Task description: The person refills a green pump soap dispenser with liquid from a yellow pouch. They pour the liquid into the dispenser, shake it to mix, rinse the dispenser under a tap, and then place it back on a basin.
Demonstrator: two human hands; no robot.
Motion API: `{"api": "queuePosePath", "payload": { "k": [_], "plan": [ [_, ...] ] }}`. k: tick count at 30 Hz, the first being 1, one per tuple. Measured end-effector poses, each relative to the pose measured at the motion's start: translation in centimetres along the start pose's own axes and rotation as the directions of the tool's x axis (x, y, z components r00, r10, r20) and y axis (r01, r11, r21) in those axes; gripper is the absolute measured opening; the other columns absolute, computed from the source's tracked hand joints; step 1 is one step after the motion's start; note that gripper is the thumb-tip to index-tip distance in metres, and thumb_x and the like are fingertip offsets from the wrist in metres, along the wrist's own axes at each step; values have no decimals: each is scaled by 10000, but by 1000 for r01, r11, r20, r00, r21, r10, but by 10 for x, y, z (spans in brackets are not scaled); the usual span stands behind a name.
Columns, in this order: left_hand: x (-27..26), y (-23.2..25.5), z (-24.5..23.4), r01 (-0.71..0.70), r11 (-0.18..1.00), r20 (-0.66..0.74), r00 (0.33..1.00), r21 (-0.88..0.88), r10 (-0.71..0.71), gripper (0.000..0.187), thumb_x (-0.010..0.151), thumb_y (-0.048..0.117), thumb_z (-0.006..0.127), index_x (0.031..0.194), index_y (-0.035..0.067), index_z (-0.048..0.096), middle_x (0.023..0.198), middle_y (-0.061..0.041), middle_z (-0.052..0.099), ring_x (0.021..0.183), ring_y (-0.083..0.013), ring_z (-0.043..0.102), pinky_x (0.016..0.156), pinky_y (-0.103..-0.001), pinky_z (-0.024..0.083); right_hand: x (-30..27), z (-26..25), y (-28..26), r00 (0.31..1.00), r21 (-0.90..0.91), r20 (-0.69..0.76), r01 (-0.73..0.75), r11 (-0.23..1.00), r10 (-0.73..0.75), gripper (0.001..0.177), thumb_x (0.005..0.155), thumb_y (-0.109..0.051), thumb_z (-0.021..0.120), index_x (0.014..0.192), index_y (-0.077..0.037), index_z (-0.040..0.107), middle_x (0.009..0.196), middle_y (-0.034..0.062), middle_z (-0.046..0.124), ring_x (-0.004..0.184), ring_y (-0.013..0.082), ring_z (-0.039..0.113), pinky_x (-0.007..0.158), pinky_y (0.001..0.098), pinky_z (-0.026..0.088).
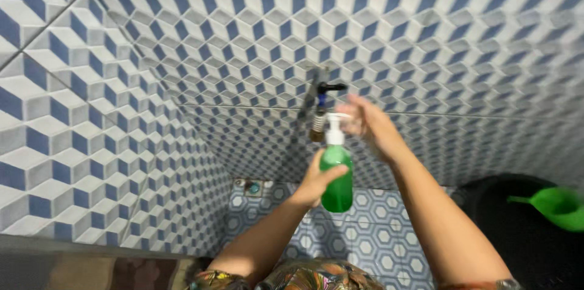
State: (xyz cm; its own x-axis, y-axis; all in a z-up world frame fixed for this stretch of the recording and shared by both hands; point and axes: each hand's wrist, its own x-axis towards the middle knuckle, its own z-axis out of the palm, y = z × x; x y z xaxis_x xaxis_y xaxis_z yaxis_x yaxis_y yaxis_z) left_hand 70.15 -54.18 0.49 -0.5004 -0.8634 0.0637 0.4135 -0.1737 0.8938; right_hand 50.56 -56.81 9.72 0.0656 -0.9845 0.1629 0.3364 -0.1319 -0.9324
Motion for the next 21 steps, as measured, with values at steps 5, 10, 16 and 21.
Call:
{"api": "queuePosePath", "payload": {
  "k": [5, 10, 16, 21],
  "plan": [
    [21, -38, -93, 94, 926, -278, 938, -366, -206, 374, 917, 301, 684, 1222, 116, 571, 960, -107, 660, 815, -268, 680, 721, -434, 589, 101, -5, 30, 936, -962, 65, 151, 226, -347, 267, 1024, -209, 636, 1184, -4, 695, 1134, 229, 689, 1035, 394, 653, 897, 465, 515],
    [49, -111, -150, 247, 754, -171, 887, -608, -428, 338, 934, 364, 674, 1148, 112, 603, 950, -93, 666, 837, -257, 691, 745, -430, 594, 98, -2, 41, 927, -996, 76, 85, 8, -366, 110, 944, -68, 650, 948, 5, 733, 935, 234, 710, 876, 433, 683, 787, 503, 544],
    [73, -210, -151, 430, 700, -119, 800, -570, -588, 248, 956, 346, 701, 1022, 115, 641, 908, -85, 674, 815, -245, 676, 748, -428, 585, 75, 23, 12, 952, -995, 91, 73, -72, -292, 104, 920, -85, 667, 920, -8, 736, 872, 236, 711, 769, 419, 698, 698, 485, 559],
    [91, -247, -129, 454, 653, -76, 784, -607, -616, 248, 989, 368, 643, 990, 120, 648, 862, -49, 683, 759, -202, 678, 717, -395, 576, 58, 37, 18, 951, -998, -18, -37, -57, -309, 173, 921, -149, 694, 912, 19, 733, 774, 230, 705, 692, 422, 684, 603, 494, 534]
  ]
}}
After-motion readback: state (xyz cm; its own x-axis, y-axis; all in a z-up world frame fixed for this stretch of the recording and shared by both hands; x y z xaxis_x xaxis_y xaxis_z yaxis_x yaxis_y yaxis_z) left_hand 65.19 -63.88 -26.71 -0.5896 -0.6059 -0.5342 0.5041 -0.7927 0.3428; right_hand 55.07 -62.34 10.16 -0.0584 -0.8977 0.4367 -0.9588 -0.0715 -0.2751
